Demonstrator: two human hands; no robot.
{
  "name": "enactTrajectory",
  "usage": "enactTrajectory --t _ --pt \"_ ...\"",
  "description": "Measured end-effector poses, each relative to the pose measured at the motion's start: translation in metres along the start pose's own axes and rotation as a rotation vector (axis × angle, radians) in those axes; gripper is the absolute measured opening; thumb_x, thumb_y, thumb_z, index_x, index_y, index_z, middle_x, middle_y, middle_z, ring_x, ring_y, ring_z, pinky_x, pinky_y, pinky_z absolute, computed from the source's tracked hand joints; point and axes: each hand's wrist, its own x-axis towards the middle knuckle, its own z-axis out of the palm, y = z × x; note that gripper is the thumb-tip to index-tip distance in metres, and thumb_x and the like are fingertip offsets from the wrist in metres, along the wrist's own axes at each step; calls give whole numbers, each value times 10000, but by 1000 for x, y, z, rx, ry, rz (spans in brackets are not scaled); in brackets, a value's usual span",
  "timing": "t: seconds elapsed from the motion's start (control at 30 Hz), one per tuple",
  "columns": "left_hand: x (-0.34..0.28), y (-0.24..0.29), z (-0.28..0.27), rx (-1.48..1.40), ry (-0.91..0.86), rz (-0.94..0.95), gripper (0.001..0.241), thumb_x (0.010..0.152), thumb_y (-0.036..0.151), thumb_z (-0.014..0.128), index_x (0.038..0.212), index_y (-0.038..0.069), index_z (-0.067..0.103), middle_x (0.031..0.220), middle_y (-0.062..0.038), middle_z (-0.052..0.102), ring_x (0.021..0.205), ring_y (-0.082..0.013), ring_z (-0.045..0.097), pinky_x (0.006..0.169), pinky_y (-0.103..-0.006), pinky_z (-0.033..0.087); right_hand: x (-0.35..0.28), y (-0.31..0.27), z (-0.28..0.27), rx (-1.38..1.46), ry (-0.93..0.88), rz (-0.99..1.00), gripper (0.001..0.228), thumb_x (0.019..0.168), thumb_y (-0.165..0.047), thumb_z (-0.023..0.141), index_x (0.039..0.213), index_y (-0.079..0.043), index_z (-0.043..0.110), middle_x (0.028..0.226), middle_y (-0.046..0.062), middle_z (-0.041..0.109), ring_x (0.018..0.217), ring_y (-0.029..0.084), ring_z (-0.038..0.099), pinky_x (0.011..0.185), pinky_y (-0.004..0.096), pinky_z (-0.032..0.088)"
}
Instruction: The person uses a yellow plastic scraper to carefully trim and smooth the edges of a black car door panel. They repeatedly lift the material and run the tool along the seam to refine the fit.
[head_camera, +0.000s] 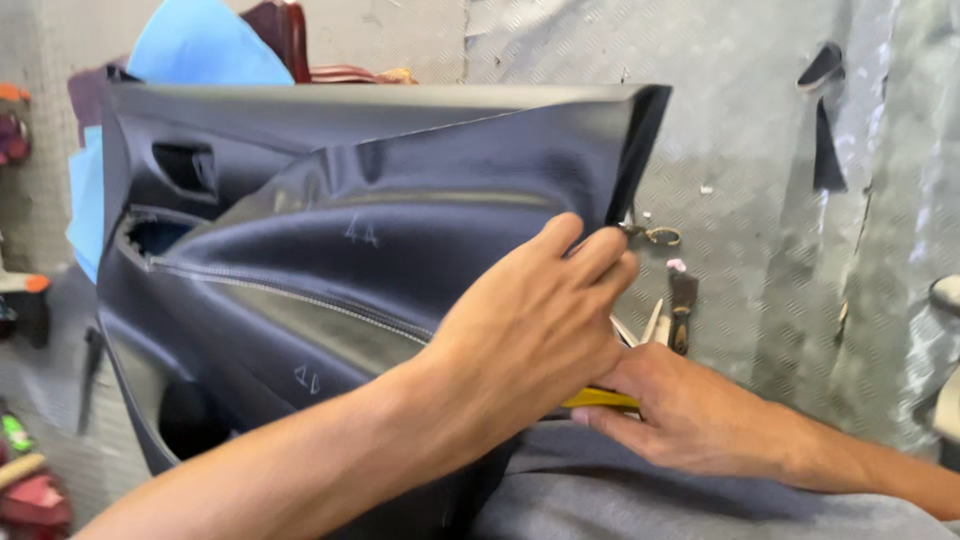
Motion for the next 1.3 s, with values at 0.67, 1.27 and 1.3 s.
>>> enactTrajectory --t 0.67,1.27,1.3 --pt "-15 -17 26 -479 290 -122 128 679 139 743 792 80 746 978 -107 603 914 -299 600 686 -404 530 5 -5 -5 240 202 21 188 966 -214 600 889 -58 672 585 20 704 499 150 687 507 311 550" --pt "-93 -68 95 -575 901 -548 187 897 40 793 1076 38 740 1030 -110 714 935 -259 703 828 -385 544 21 -12 5 316 211 342 211 955 -264 572 1006 -77 656 540 29 656 384 103 542 367 275 446" --pt "-108 -86 118 -512 926 -716 110 1005 39 777 1107 43 735 1067 -140 713 923 -259 697 792 -355 547 20 -13 6 298 201 340 217 957 -269 568 1001 -77 659 539 28 662 382 100 541 367 272 444"
